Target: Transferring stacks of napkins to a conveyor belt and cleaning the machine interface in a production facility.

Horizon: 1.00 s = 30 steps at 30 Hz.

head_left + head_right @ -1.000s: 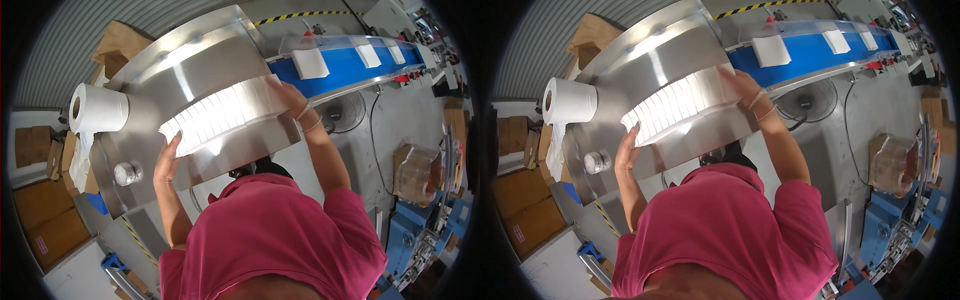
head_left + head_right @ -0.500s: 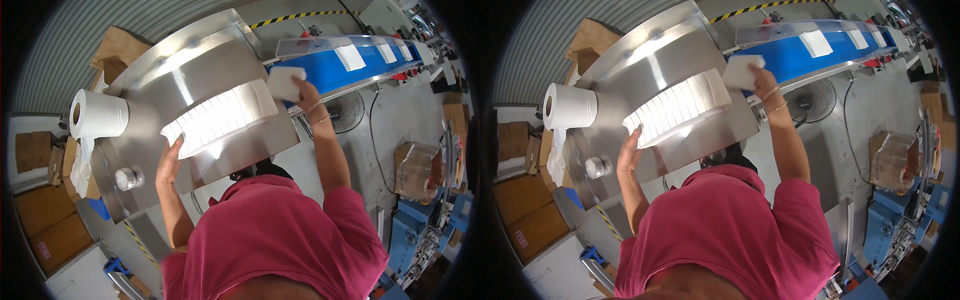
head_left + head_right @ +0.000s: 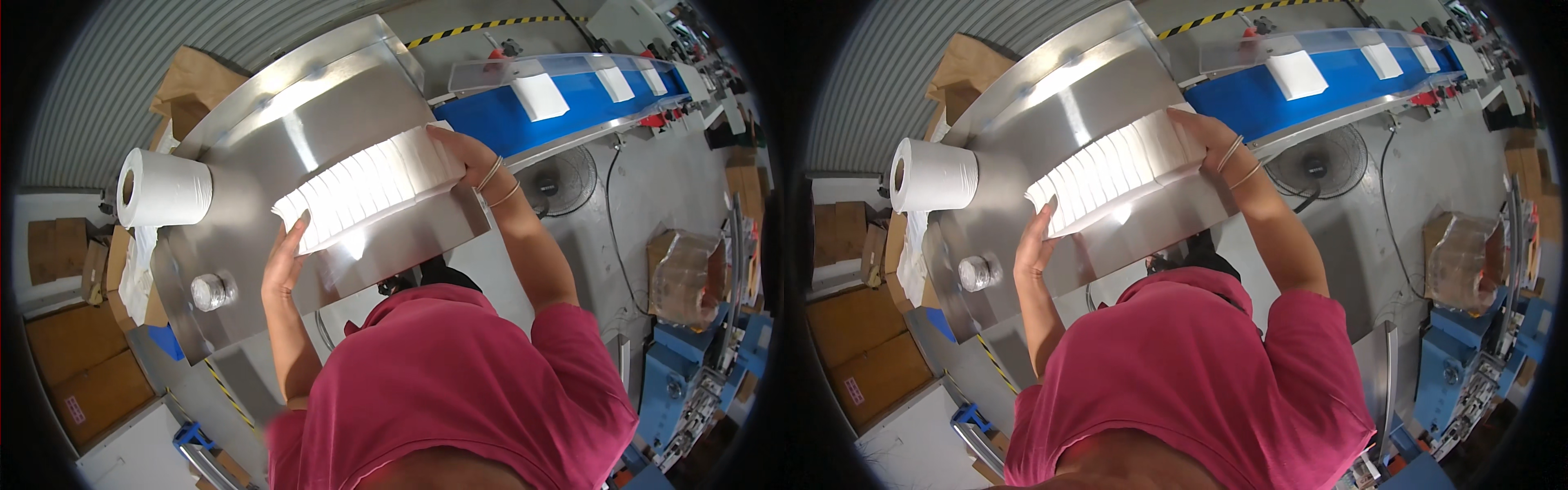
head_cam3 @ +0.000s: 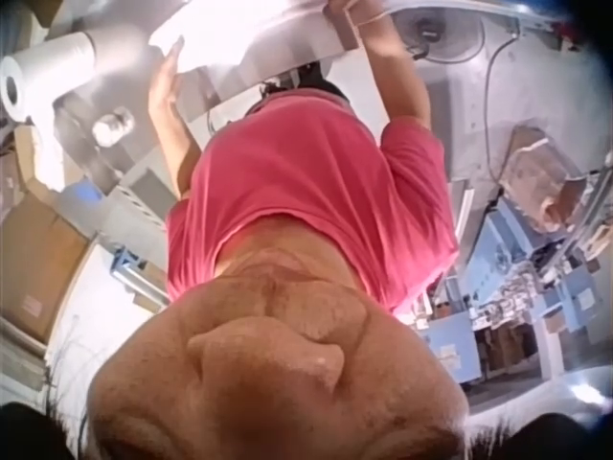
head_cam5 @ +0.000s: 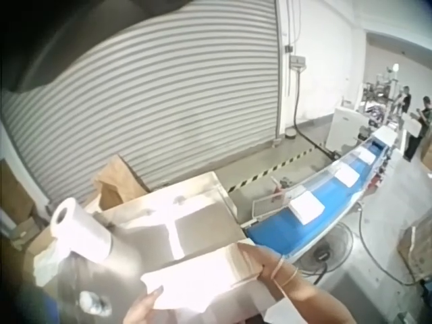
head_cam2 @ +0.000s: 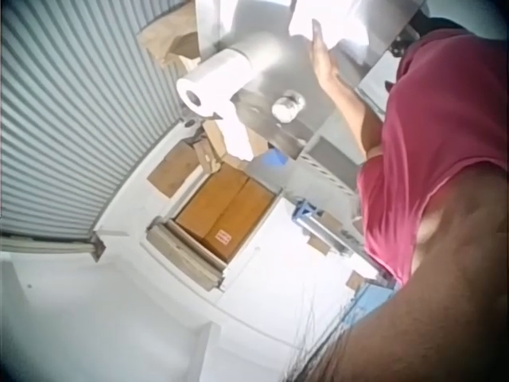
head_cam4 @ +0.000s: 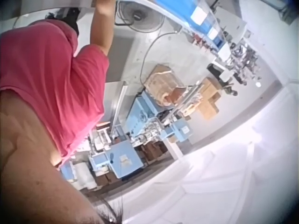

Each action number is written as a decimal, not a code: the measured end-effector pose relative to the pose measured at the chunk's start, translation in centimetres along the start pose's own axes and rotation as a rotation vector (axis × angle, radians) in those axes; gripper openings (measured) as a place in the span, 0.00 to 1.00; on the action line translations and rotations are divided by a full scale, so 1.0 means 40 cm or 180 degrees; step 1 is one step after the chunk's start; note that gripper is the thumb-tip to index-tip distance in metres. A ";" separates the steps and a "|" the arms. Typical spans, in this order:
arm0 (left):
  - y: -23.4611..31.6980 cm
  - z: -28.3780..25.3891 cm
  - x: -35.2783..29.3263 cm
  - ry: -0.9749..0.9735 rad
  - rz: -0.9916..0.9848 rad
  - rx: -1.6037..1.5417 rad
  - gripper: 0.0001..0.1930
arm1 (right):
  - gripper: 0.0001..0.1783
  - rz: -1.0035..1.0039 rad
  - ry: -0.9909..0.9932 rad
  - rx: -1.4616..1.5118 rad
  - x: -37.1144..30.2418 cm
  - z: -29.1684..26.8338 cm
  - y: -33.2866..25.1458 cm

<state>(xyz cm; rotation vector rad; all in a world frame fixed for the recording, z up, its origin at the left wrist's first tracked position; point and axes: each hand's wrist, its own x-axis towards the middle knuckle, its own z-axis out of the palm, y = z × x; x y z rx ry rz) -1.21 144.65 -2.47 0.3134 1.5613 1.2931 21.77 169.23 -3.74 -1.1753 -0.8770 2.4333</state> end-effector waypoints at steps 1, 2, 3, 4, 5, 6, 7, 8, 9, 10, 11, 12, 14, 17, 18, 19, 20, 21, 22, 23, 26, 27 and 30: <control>-0.002 -0.003 0.000 0.0032 -0.0010 -0.0026 0.35 | 0.19 0.0127 0.0074 0.0113 -0.007 0.005 -0.006; -0.005 -0.004 0.002 0.0055 -0.0019 -0.0051 0.34 | 0.18 0.0248 0.0155 0.0226 -0.012 0.005 -0.010; -0.005 -0.002 0.005 0.0031 -0.0012 -0.0047 0.34 | 0.18 0.0227 0.0170 0.0231 0.016 -0.033 0.010; -0.005 -0.001 0.005 0.0045 0.0001 -0.0099 0.37 | 0.18 -0.1026 0.0215 -0.2624 0.073 -0.102 0.045; -0.006 0.002 0.006 0.0066 0.0007 -0.0152 0.40 | 0.18 -0.2287 0.0235 -0.5472 0.102 -0.152 0.060; -0.008 0.001 0.006 0.0067 0.0006 -0.0160 0.40 | 0.18 -0.2285 0.0231 -0.5479 0.095 -0.171 0.054; -0.010 0.001 0.006 0.0014 0.0008 -0.0097 0.41 | 0.19 -0.1833 0.0280 -0.3378 0.086 -0.190 0.048; -0.013 0.000 0.005 -0.0036 0.0010 -0.0038 0.41 | 0.21 -0.1300 0.0301 -0.1300 0.077 -0.205 0.041; -0.015 0.002 0.005 -0.0027 0.0007 -0.0049 0.41 | 0.22 -0.0694 0.0304 0.0758 0.072 -0.216 0.034; -0.017 0.007 0.007 -0.0069 -0.0006 -0.0030 0.41 | 0.25 -0.0748 0.0615 0.1117 0.074 -0.222 0.024; -0.017 0.013 0.013 -0.0111 -0.0010 -0.0009 0.42 | 0.29 -0.0807 0.0923 0.1476 0.082 -0.230 0.009; -0.017 0.019 0.019 -0.0102 -0.0007 -0.0016 0.42 | 0.34 -0.0349 0.0684 0.1661 0.089 -0.244 0.004; -0.022 0.029 0.031 -0.0216 -0.0052 -0.0083 0.42 | 0.26 0.0025 0.0291 0.0941 0.105 -0.214 0.028; -0.005 0.053 0.018 -0.0154 -0.0064 -0.0080 0.42 | 0.30 -0.0599 0.0286 -0.0818 0.011 -0.054 0.023; -0.004 0.055 0.019 -0.0157 -0.0063 -0.0076 0.42 | 0.31 -0.0710 0.0337 -0.1126 -0.003 -0.028 0.015; -0.004 0.057 0.020 -0.0190 -0.0071 -0.0092 0.42 | 0.31 -0.0714 0.0338 -0.1123 0.014 -0.040 0.021; -0.004 0.058 0.023 -0.0228 -0.0079 -0.0107 0.42 | 0.32 -0.0663 0.0435 -0.1188 0.035 -0.048 0.027; -0.004 0.058 0.026 -0.0234 -0.0075 -0.0102 0.42 | 0.32 -0.0613 0.0532 -0.1253 0.049 -0.056 0.031; -0.005 0.057 0.029 -0.0215 -0.0070 -0.0085 0.42 | 0.32 -0.0621 0.0535 -0.1250 0.056 -0.069 0.030; -0.008 0.055 0.030 -0.0188 -0.0069 -0.0072 0.43 | 0.34 -0.0499 0.0285 -0.0773 0.040 -0.059 0.016; -0.012 0.050 0.033 -0.0182 -0.0080 -0.0069 0.43 | 0.37 -0.0866 0.0768 -0.1296 0.055 -0.070 0.025; -0.012 0.052 0.033 -0.0190 -0.0077 -0.0066 0.43 | 0.37 -0.1346 0.1510 -0.2295 0.063 -0.080 0.030; -0.016 0.055 0.035 -0.0161 -0.0042 -0.0006 0.43 | 0.35 -0.0954 0.1177 -0.3427 0.036 -0.087 0.017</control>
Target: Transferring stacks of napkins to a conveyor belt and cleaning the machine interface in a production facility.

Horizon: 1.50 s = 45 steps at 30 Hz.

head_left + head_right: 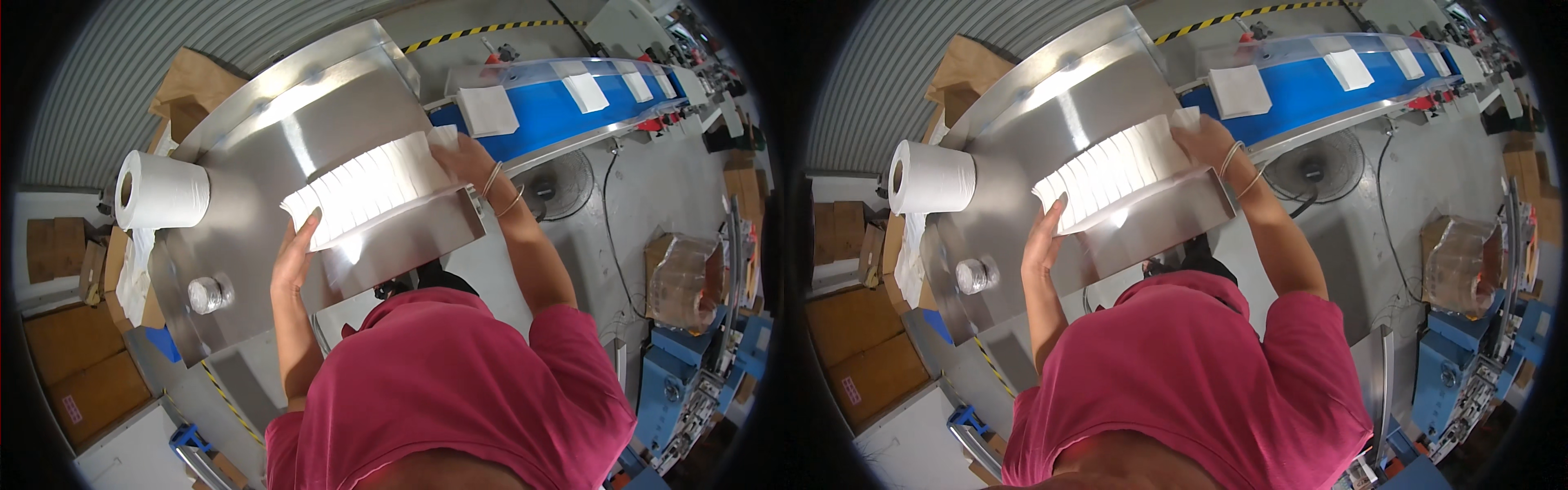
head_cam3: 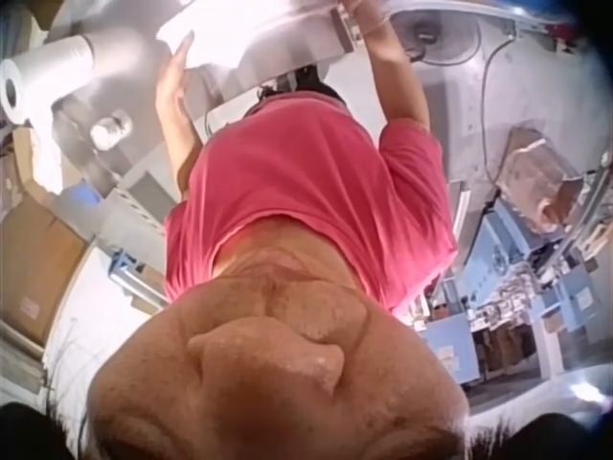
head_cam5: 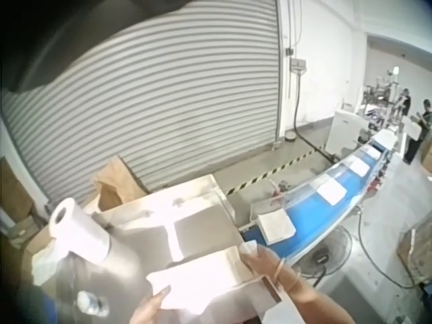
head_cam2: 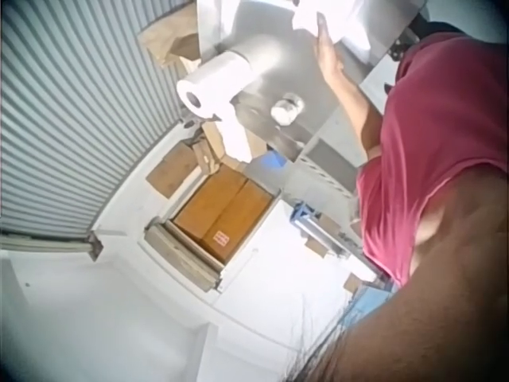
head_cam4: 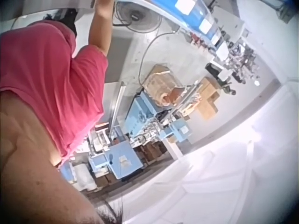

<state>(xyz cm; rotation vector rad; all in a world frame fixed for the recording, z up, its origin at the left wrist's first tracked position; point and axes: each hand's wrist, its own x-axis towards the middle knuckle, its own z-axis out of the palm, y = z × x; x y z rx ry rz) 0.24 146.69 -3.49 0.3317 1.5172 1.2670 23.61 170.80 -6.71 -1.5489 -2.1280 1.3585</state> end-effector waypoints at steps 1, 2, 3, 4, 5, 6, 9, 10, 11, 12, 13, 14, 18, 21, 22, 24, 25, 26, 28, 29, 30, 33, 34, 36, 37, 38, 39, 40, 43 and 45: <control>-0.004 -0.003 0.001 0.0005 0.0063 0.0000 0.43 | 0.35 0.0005 0.0018 -0.0006 -0.010 -0.004 -0.007; -0.009 -0.004 0.002 0.0004 0.0121 -0.0002 0.44 | 0.34 -0.0077 0.0073 -0.0158 -0.022 -0.004 -0.016; -0.014 -0.012 0.004 -0.0024 0.0119 -0.0007 0.44 | 0.33 -0.0157 0.0127 -0.0312 -0.033 -0.002 -0.026; -0.018 -0.024 0.007 0.0064 0.0070 0.0015 0.43 | 0.31 -0.0236 0.0181 -0.0465 -0.041 0.003 -0.032; -0.018 -0.027 0.007 0.0148 0.0018 0.0041 0.43 | 0.28 -0.0375 0.0411 -0.0661 -0.048 0.008 -0.034; -0.018 -0.025 0.006 0.0121 0.0012 0.0041 0.43 | 0.28 -0.0355 0.0429 -0.0669 -0.035 -0.004 -0.020; -0.006 -0.014 0.004 0.0099 -0.0022 -0.0051 0.42 | 0.25 0.0120 0.0087 -0.0298 0.038 -0.044 0.062; -0.005 -0.012 0.006 0.0076 0.0003 -0.0070 0.42 | 0.22 0.0637 0.0241 0.2090 0.056 -0.050 0.099; -0.007 -0.014 0.005 0.0080 0.0024 -0.0097 0.42 | 0.23 0.1135 0.0357 0.4478 0.057 -0.052 0.104; -0.008 -0.012 0.005 0.0095 0.0020 -0.0103 0.42 | 0.30 0.1225 0.0387 0.4638 0.059 -0.054 0.106; -0.007 -0.007 0.007 0.0028 0.0044 -0.0073 0.42 | 0.29 0.1650 0.0223 0.4693 0.065 -0.052 0.104; -0.007 -0.006 0.009 -0.0025 0.0065 -0.0038 0.42 | 0.28 0.2086 0.0041 0.4736 0.068 -0.042 0.097; -0.008 -0.009 0.020 -0.0038 0.0006 0.0001 0.42 | 0.29 0.0326 -0.0727 0.2912 0.008 0.018 0.023; -0.009 0.001 0.027 0.0017 -0.0079 0.0045 0.45 | 0.27 -0.0024 -0.0257 0.1599 0.012 0.055 -0.011; -0.004 0.009 0.023 0.0006 -0.0056 0.0016 0.46 | 0.26 0.0071 -0.0270 0.1667 0.005 0.053 -0.021; -0.007 0.001 0.018 0.0023 -0.0032 -0.0019 0.48 | 0.25 0.0418 -0.0484 0.2168 -0.004 0.034 -0.051; -0.018 -0.009 0.023 0.0110 -0.0037 -0.0018 0.48 | 0.24 0.0777 -0.0685 0.2659 -0.006 0.030 -0.057; -0.022 -0.013 0.024 0.0184 -0.0039 -0.0011 0.49 | 0.24 0.0772 -0.0686 0.2664 0.010 0.034 -0.024; -0.014 -0.001 0.025 0.0140 -0.0062 -0.0003 0.49 | 0.23 -0.0247 -0.0995 0.2815 0.054 0.041 0.073; -0.011 0.001 0.021 0.0148 -0.0082 -0.0016 0.49 | 0.23 -0.0250 -0.1001 0.2816 0.046 0.038 0.064; -0.004 0.005 0.013 0.0154 -0.0080 -0.0016 0.49 | 0.23 -0.0074 -0.0738 0.2486 0.032 0.032 0.053; 0.009 0.018 -0.001 0.0027 -0.0024 -0.0060 0.48 | 0.23 -0.0155 -0.0396 0.1721 0.067 0.008 0.151; 0.009 0.020 0.003 -0.0037 -0.0006 -0.0026 0.47 | 0.23 -0.0389 -0.0300 0.1292 0.091 -0.010 0.223; 0.003 0.018 0.008 -0.0081 0.0007 -0.0007 0.46 | 0.26 -0.0105 -0.0207 0.2830 0.079 -0.029 0.197; -0.003 0.013 0.011 -0.0124 0.0002 0.0036 0.48 | 0.28 0.0479 -0.0185 0.4783 0.054 -0.044 0.137; -0.005 0.011 0.016 -0.0177 0.0010 0.0090 0.50 | 0.31 0.1225 0.0462 0.4693 0.036 -0.061 0.103; -0.016 0.006 0.027 -0.0171 0.0017 0.0090 0.50 | 0.30 0.1421 0.0059 0.4675 0.051 -0.052 0.112; -0.032 -0.002 0.042 -0.0071 -0.0071 0.0170 0.53 | 0.30 0.1613 -0.0344 0.4643 0.066 -0.043 0.123; -0.036 0.003 0.040 0.0003 -0.0175 0.0255 0.58 | 0.27 0.0082 -0.0488 0.2305 -0.068 -0.006 -0.040; -0.032 0.017 0.047 -0.0080 -0.0146 0.0288 0.60 | 0.26 0.0226 -0.0497 0.2141 -0.027 0.032 -0.022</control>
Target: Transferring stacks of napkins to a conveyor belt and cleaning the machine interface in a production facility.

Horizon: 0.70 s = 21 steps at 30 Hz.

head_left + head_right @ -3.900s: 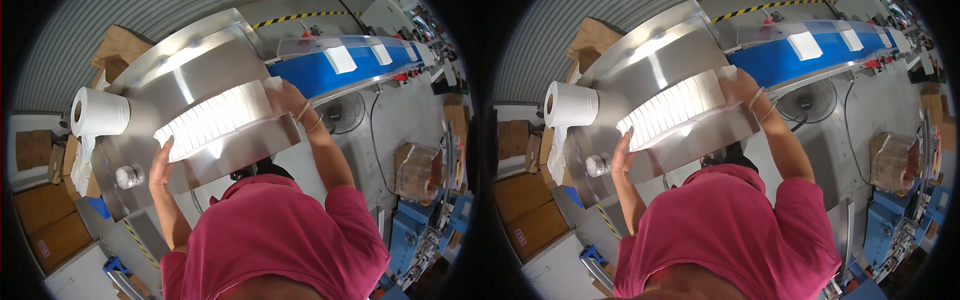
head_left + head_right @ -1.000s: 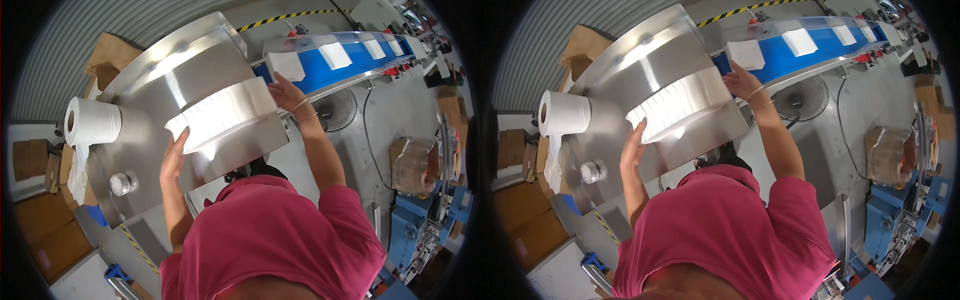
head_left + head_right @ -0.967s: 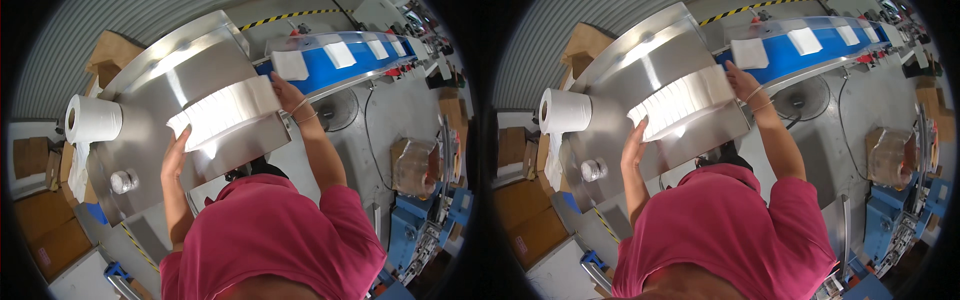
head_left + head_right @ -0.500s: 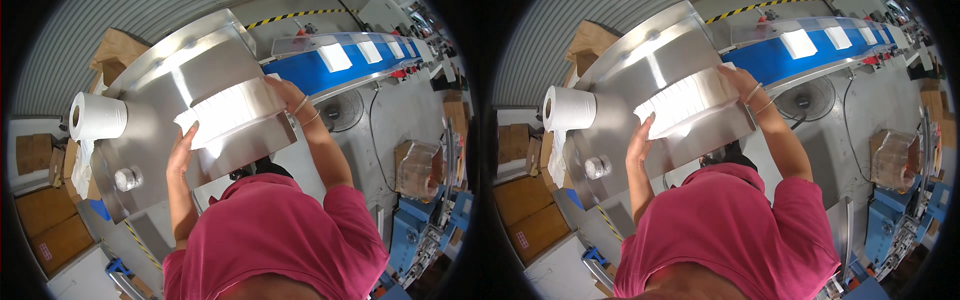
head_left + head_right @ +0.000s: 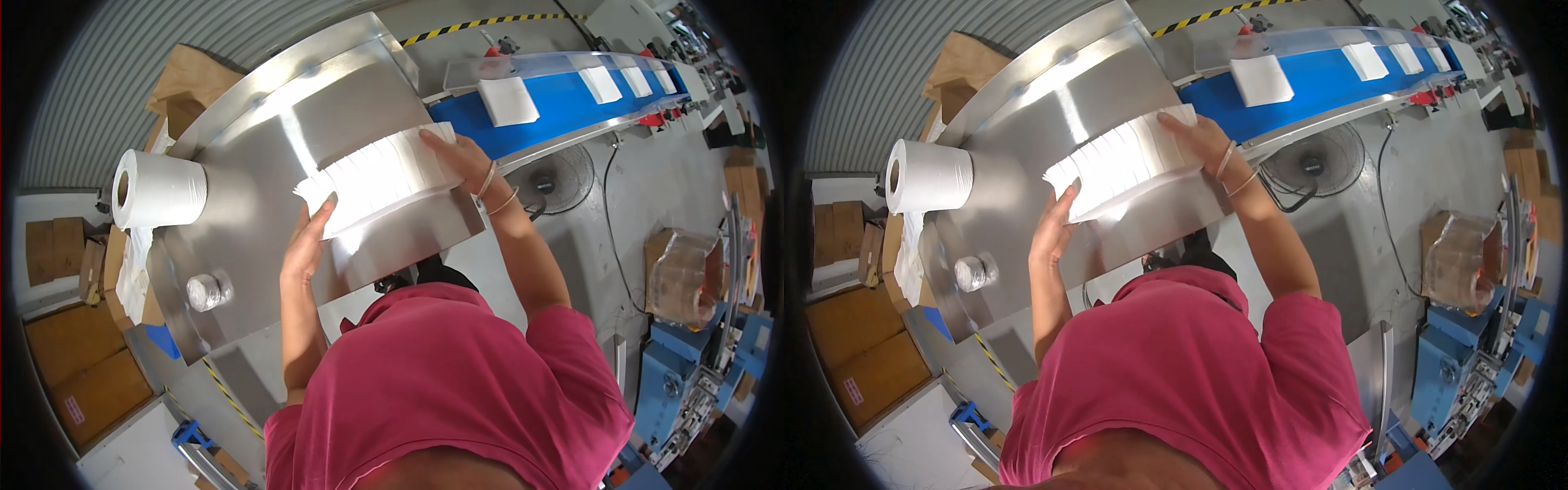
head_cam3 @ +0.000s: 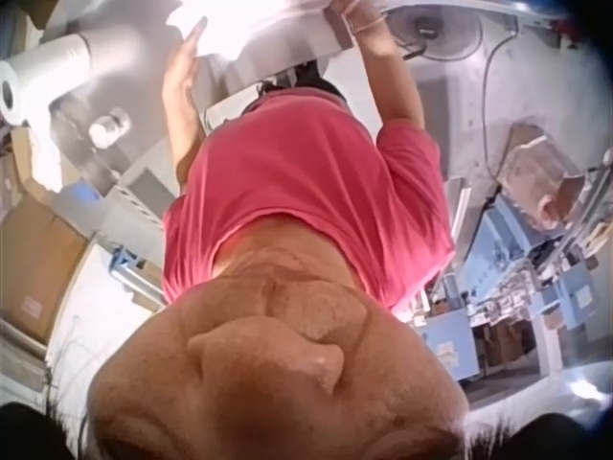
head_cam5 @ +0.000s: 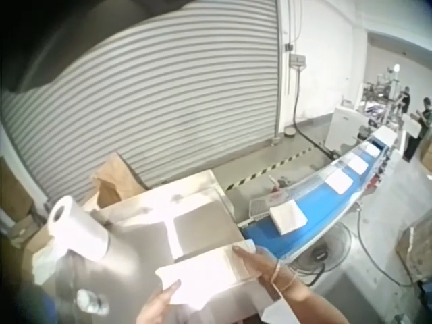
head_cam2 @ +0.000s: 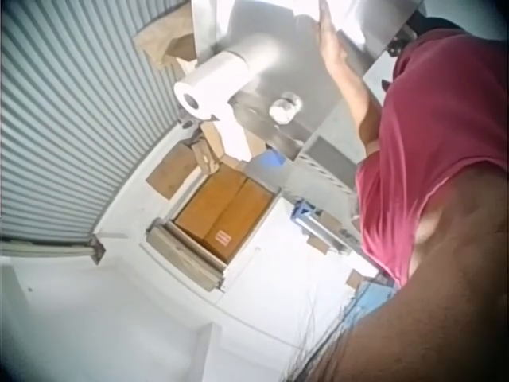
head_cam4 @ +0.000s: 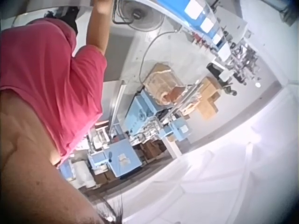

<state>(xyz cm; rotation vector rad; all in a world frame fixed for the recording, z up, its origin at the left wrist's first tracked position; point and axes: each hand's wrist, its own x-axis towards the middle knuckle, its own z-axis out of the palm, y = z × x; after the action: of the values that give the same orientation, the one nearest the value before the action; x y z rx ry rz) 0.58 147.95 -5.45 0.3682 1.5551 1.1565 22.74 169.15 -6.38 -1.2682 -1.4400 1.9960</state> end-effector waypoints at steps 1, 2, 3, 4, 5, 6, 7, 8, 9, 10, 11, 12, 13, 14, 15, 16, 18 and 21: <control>-0.011 -0.009 0.010 -0.0005 -0.0013 -0.0004 0.59 | 0.25 0.0120 0.0077 0.0060 0.001 0.014 -0.007; -0.012 -0.012 0.012 -0.0012 -0.0028 -0.0011 0.59 | 0.25 0.0243 0.0156 0.0117 0.000 0.022 -0.013; -0.010 -0.013 0.011 -0.0010 -0.0025 -0.0008 0.59 | 0.25 0.0240 0.0154 0.0120 -0.005 0.023 -0.024; -0.006 -0.010 0.006 -0.0029 0.0011 -0.0055 0.58 | 0.25 0.0421 -0.0092 0.0712 -0.010 0.021 -0.038; -0.002 -0.006 0.000 -0.0049 0.0047 -0.0108 0.58 | 0.25 0.0601 -0.0340 0.1297 -0.014 0.018 -0.043; 0.003 0.004 -0.004 -0.0065 0.0053 -0.0100 0.58 | 0.25 0.0589 -0.0327 0.1303 0.000 0.004 -0.019; 0.008 0.014 -0.008 -0.0001 0.0043 -0.0114 0.57 | 0.24 0.0015 0.0176 0.0220 0.029 -0.016 0.026; 0.009 0.015 -0.011 0.0099 0.0035 -0.0136 0.57 | 0.23 -0.0556 0.0638 -0.0866 0.052 -0.029 0.052; 0.004 0.009 -0.010 0.0125 0.0042 -0.0147 0.57 | 0.23 -0.0563 0.0610 -0.0871 0.052 -0.047 0.051; -0.004 0.002 -0.005 0.0153 0.0090 -0.0087 0.57 | 0.21 -0.0573 0.0185 -0.1663 0.050 -0.071 0.048; -0.006 0.001 -0.007 0.0167 0.0132 -0.0021 0.57 | 0.20 -0.0572 -0.0236 -0.2447 0.045 -0.093 0.044; 0.005 0.016 -0.013 0.0148 0.0129 -0.0020 0.57 | 0.20 -0.0564 -0.0219 -0.2449 0.052 -0.118 0.055; 0.024 0.036 -0.025 0.0130 0.0111 0.0051 0.57 | 0.21 -0.0165 0.0236 -0.0010 0.067 -0.141 0.073; 0.034 0.045 -0.035 0.0144 0.0098 0.0113 0.57 | 0.22 0.0248 0.0635 0.2427 0.070 -0.140 0.069; 0.029 0.046 -0.033 0.0154 0.0099 0.0109 0.57 | 0.27 0.0364 0.0974 0.2633 0.053 -0.136 0.039; 0.020 0.046 -0.024 0.0024 0.0147 0.0136 0.57 | 0.29 0.0801 0.0621 0.2810 0.069 -0.146 0.056; 0.014 0.048 -0.011 -0.0107 0.0190 0.0171 0.56 | 0.35 0.1079 0.0182 0.2717 0.067 -0.103 0.056; 0.003 0.047 -0.004 0.0040 0.0028 0.0101 0.58 | 0.33 -0.0312 -0.0522 -0.0115 -0.041 -0.006 -0.036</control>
<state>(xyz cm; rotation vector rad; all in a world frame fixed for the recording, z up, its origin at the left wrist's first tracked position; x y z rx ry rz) 2.23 148.77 -5.12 0.3900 1.5857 1.1441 23.51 168.67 -4.36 -1.0469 -1.5881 2.0569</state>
